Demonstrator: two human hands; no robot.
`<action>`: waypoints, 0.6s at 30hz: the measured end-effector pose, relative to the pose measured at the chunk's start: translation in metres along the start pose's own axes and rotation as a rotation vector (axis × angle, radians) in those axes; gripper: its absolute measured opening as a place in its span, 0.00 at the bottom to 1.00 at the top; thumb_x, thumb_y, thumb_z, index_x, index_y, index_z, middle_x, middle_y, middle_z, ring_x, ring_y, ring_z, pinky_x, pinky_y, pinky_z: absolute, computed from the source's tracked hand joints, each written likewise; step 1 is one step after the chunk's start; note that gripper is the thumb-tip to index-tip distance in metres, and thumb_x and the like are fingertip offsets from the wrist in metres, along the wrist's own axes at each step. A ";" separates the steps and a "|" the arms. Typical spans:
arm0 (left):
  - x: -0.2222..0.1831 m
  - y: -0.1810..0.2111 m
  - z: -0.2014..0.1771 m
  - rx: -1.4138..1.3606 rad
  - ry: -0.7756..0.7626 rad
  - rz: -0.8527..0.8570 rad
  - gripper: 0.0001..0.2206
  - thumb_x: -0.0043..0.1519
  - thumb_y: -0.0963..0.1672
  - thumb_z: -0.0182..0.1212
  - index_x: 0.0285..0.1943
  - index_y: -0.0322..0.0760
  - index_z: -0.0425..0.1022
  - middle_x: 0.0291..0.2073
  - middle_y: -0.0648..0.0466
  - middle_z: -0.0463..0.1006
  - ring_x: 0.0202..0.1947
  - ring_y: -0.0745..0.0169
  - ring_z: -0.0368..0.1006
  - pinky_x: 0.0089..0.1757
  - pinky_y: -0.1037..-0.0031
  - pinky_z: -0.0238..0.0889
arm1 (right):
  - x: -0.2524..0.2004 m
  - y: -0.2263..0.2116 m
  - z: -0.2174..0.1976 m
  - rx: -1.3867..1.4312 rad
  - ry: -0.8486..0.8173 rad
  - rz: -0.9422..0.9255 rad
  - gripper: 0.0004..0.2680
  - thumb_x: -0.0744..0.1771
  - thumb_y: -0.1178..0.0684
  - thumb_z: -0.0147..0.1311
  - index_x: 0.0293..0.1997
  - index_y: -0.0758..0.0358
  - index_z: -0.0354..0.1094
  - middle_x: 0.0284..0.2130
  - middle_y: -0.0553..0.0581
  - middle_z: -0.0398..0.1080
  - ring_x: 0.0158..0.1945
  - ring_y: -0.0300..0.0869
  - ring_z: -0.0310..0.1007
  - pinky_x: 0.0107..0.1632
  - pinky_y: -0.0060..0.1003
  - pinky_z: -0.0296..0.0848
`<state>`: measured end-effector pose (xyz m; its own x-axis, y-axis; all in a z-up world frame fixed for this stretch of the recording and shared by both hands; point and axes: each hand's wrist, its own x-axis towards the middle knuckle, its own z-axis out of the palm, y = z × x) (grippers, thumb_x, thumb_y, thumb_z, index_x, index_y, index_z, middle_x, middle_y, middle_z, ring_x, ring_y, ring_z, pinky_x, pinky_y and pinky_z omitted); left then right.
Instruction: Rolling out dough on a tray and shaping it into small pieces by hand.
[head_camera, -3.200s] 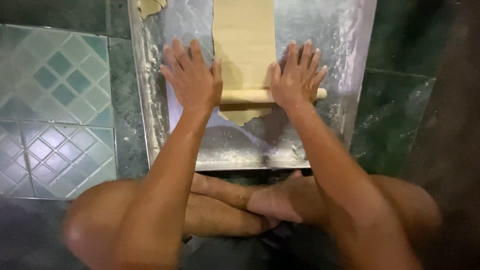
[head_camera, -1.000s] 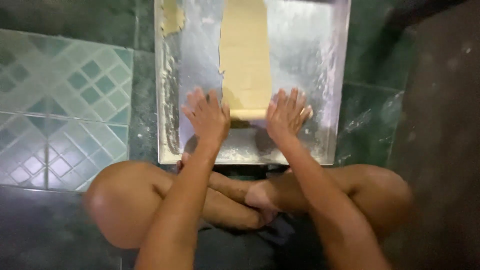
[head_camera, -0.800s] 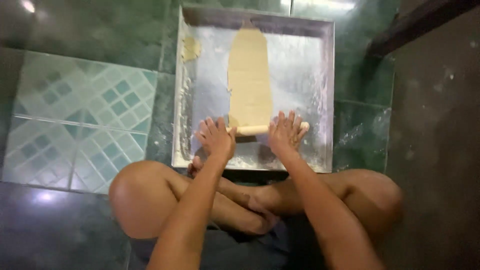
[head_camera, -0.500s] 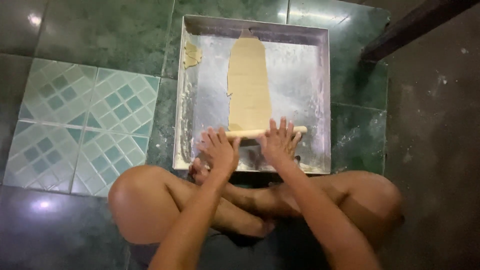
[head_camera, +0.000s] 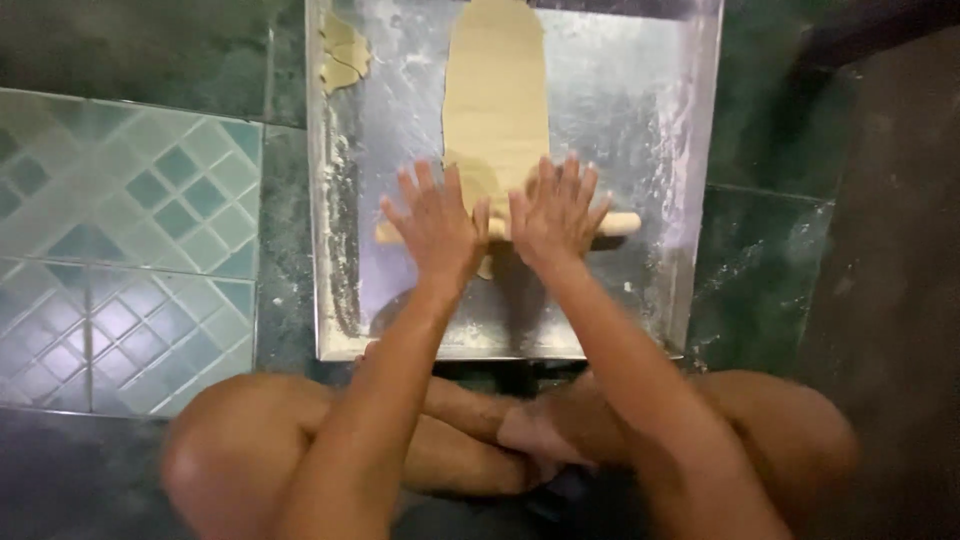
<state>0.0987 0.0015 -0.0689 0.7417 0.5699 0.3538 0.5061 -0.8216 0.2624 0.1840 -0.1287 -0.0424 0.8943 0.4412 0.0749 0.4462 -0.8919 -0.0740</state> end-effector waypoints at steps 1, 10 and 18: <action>0.016 0.002 -0.001 0.000 -0.019 -0.003 0.31 0.59 0.58 0.64 0.66 0.41 0.72 0.66 0.33 0.66 0.70 0.23 0.56 0.59 0.25 0.44 | 0.016 -0.003 -0.004 -0.003 -0.019 0.003 0.23 0.68 0.34 0.51 0.69 0.54 0.60 0.67 0.67 0.57 0.70 0.67 0.52 0.58 0.79 0.56; 0.111 0.008 0.028 0.012 -0.413 -0.009 0.33 0.73 0.58 0.56 0.79 0.37 0.58 0.76 0.37 0.38 0.76 0.28 0.34 0.66 0.28 0.40 | 0.115 -0.015 -0.005 0.140 -0.246 0.109 0.24 0.71 0.37 0.48 0.73 0.60 0.52 0.72 0.68 0.47 0.75 0.65 0.40 0.69 0.74 0.39; 0.120 0.010 0.028 -0.059 -0.375 -0.003 0.29 0.73 0.56 0.58 0.76 0.36 0.62 0.76 0.36 0.40 0.76 0.29 0.31 0.67 0.28 0.33 | 0.118 -0.013 0.006 0.108 -0.069 -0.023 0.22 0.71 0.40 0.54 0.71 0.58 0.56 0.71 0.67 0.52 0.74 0.64 0.44 0.69 0.75 0.42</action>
<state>0.2055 0.0613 -0.0488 0.8555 0.5179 0.0023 0.4903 -0.8114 0.3182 0.2841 -0.0643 -0.0386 0.8823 0.4706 0.0090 0.4644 -0.8672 -0.1795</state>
